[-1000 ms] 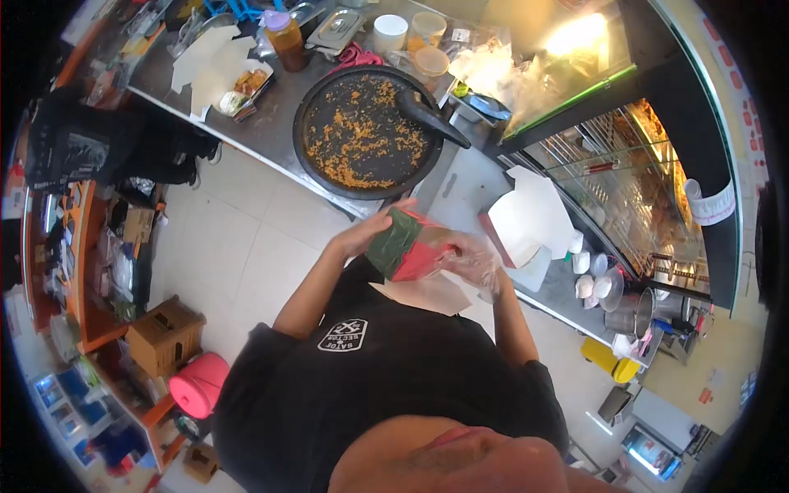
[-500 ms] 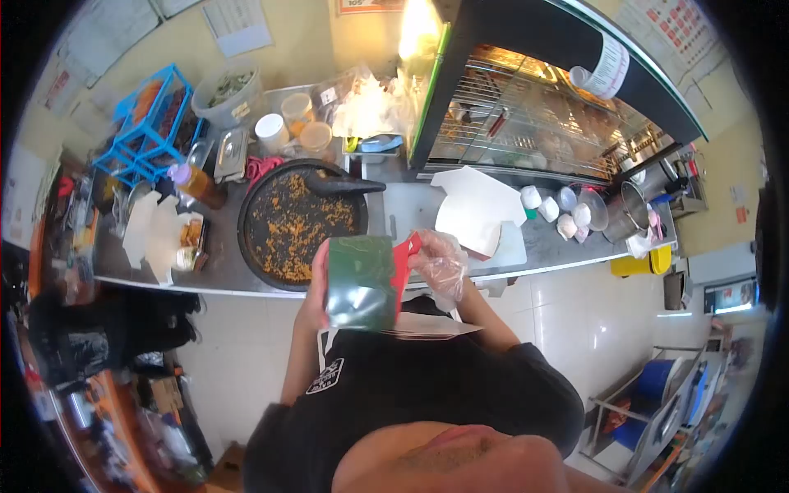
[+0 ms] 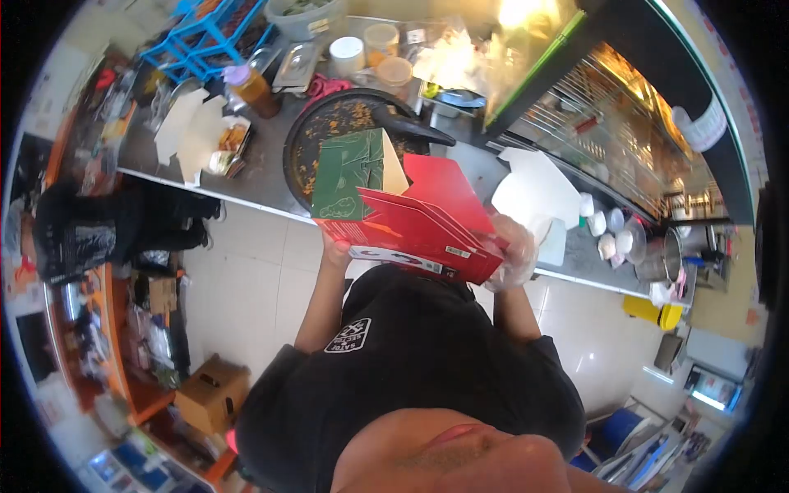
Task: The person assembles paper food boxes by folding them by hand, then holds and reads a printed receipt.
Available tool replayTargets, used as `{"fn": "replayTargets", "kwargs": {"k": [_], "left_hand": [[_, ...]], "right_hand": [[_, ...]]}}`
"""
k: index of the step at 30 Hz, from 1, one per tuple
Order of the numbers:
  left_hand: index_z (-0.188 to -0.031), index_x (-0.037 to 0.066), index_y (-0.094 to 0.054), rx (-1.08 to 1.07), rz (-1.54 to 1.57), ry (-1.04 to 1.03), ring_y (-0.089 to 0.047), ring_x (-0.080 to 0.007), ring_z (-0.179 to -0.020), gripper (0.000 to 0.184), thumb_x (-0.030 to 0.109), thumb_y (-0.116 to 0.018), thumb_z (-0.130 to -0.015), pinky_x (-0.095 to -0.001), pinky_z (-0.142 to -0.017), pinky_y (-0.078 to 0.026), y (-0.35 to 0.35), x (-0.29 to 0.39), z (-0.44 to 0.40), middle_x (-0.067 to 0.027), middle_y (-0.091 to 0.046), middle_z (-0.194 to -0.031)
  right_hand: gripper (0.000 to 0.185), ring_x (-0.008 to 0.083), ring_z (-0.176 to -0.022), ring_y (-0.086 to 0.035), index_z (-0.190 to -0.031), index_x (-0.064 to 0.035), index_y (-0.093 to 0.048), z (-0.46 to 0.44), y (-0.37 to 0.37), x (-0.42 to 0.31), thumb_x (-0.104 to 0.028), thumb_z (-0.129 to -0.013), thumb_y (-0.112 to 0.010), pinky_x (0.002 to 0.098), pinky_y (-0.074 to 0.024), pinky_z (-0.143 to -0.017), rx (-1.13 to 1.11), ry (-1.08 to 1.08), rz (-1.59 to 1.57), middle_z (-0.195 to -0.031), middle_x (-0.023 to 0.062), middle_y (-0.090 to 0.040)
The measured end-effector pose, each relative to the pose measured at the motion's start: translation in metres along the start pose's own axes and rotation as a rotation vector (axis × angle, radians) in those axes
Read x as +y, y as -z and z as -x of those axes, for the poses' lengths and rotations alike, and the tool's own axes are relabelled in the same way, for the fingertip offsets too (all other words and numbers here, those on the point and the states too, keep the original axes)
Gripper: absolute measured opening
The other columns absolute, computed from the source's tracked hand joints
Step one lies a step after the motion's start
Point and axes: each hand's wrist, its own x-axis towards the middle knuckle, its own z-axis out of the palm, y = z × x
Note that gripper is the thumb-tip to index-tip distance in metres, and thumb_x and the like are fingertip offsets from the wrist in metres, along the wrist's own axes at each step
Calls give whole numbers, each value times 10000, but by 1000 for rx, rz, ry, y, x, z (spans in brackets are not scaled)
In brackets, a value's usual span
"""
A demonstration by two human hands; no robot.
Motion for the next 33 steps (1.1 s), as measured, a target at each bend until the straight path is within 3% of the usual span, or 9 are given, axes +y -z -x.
{"fn": "replayTargets", "kwargs": {"k": [5, 10, 16, 18, 22, 24, 28, 30, 33], "left_hand": [[-1463, 17, -320, 50, 118, -41, -536, -342, -1265, 1140, 593, -854, -637, -524, -1030, -487, -46, 44, 4, -189, -486, -1403], [-1437, 15, -321, 166, 115, -74, -557, -269, -1217, 1108, 578, -857, -648, -425, -1009, -491, -54, 68, 25, -139, -508, -1342], [-1427, 28, -363, 269, 47, -108, -571, -290, -1198, 1053, 644, -787, -686, -449, -980, -510, -18, 73, 44, -143, -529, -1329], [-1406, 69, -397, 352, 109, -191, -590, -295, -1164, 993, 740, -665, -724, -469, -957, -531, -5, 80, 45, -131, -556, -1289], [-1418, 109, -405, 643, 245, -190, -638, -340, -1077, 883, 784, -433, -849, -519, -924, -543, 30, 92, 36, -135, -615, -1217], [-1467, 69, -364, 553, 209, -81, -584, -318, -1210, 814, 659, -485, -919, -469, -1002, -503, 36, 99, 7, -133, -536, -1400], [-1431, 66, -440, 370, 171, 162, -609, -254, -1181, 720, 623, -406, -976, -418, -980, -515, 32, 126, -80, -126, -565, -1377], [-1403, 46, -474, -50, 365, 334, -598, -241, -1192, 712, 615, -418, -978, -413, -1004, -494, 90, 110, -117, -131, -580, -1345], [-1380, 30, -494, 420, -55, 295, -580, -245, -1196, 658, 549, -491, -977, -393, -1019, -473, 80, 126, -139, -138, -598, -1294]], "right_hand": [[166, 289, -623, -610, -835, -79, -633, 9, -16, 8, -102, -710, -740, 381, -445, -490, -126, -3, 110, -786, 86, -633], [220, 283, -617, -602, -860, -84, -640, -13, -20, 4, -80, -659, -728, 378, -445, -494, -130, 56, 85, -784, 91, -628], [146, 287, -637, -613, -901, -76, -631, -36, -28, 9, -35, -774, -687, 365, -461, -524, -182, 89, 167, -779, 109, -627], [92, 271, -686, -640, -927, -64, -646, -38, -32, 25, -73, -836, -664, 354, -487, -592, -1, 78, 49, -822, 110, -653], [367, 254, -942, -665, -1104, 15, -573, -59, -24, 36, -333, -987, -561, 381, -543, -856, 257, -298, -3, -1071, 142, -673], [279, 209, -950, -620, -1086, -1, -580, -64, -30, 67, -263, -995, -557, 347, -509, -848, 286, -308, -66, -1045, 118, -649], [128, 84, -707, -476, -918, -67, -606, -103, -54, 63, -178, -982, -598, 245, -398, -657, 357, -312, -74, -812, 5, -564], [117, 53, -702, -431, -888, -79, -583, -112, -54, 54, -146, -982, -601, 223, -370, -634, 342, -412, -85, -807, -24, -535], [144, 45, -779, -474, -900, -87, -559, -108, -58, 67, -169, -1019, -553, 221, -413, -707, 318, -570, -269, -894, -21, -566]]}}
